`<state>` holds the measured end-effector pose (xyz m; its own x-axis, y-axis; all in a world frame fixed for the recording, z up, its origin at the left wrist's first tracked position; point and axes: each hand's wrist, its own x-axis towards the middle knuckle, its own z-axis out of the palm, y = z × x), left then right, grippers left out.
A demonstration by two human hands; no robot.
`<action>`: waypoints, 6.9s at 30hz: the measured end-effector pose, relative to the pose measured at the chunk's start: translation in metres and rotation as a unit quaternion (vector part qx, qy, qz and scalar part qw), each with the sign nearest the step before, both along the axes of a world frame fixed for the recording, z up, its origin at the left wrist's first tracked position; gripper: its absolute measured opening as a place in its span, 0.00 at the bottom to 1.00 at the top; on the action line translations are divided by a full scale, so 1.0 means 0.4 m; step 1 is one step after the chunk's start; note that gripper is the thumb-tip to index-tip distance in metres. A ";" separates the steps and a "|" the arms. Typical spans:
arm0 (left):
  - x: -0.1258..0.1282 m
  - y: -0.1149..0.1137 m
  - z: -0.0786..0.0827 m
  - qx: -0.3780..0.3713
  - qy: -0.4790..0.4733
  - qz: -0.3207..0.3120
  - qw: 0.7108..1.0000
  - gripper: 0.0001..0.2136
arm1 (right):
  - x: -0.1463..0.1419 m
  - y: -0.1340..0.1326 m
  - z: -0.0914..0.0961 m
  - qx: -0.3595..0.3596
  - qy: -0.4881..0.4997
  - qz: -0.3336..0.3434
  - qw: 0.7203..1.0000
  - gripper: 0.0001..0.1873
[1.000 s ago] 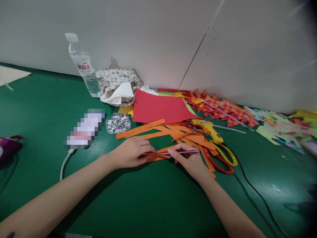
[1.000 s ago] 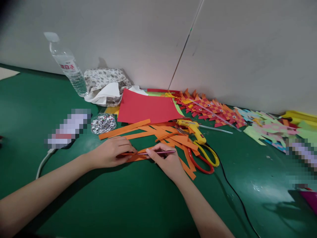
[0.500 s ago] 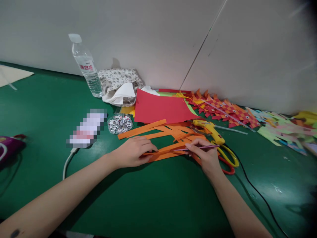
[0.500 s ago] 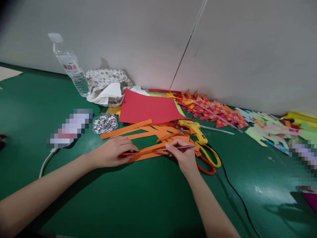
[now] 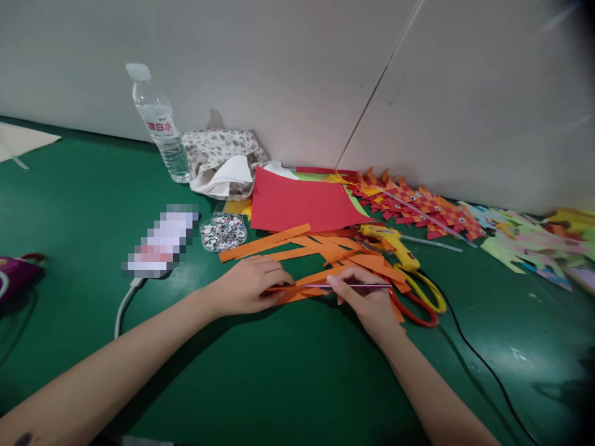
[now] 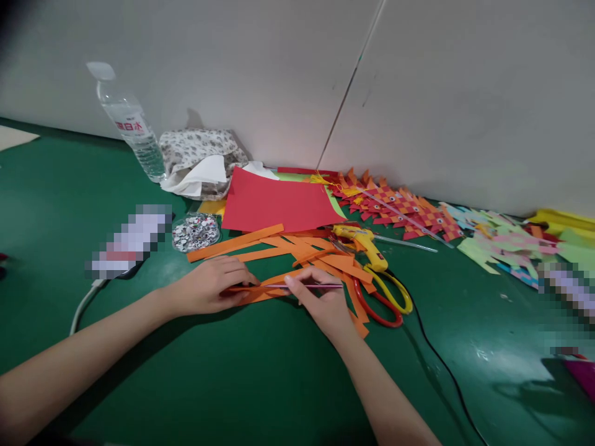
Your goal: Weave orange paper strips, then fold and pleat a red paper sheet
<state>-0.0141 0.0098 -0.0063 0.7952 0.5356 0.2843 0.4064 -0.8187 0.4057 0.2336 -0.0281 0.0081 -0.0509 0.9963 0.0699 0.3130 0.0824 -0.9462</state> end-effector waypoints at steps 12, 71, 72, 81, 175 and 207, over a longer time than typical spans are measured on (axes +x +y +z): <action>0.002 -0.002 0.002 0.011 -0.005 0.002 1.000 0.08 | -0.030 0.001 0.017 -0.044 -0.029 0.047 0.997 0.14; -0.003 -0.003 -0.003 0.024 0.006 0.001 1.000 0.09 | 0.088 0.055 -0.031 -0.013 0.054 -0.024 0.998 0.14; -0.003 -0.003 -0.003 0.025 0.006 0.000 1.000 0.09 | 0.089 0.056 -0.032 -0.012 0.053 -0.025 0.998 0.14; -0.003 -0.004 -0.001 0.024 0.004 0.002 1.000 0.09 | 0.091 0.056 -0.022 -0.005 0.054 -0.032 0.998 0.12; -0.013 -0.006 0.028 0.151 0.084 0.072 0.982 0.07 | 0.062 0.031 -0.007 -0.009 0.002 -0.021 1.000 0.15; 0.010 -0.015 -0.002 0.096 0.056 0.053 0.992 0.09 | -0.025 0.002 0.010 -0.025 -0.055 0.054 0.997 0.10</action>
<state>-0.0100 0.0038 -0.0070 0.7691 0.5632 0.3023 0.5286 -0.8263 0.1944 0.2234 -0.0272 0.0121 -0.1618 0.9868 0.0084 0.4073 0.0745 -0.9102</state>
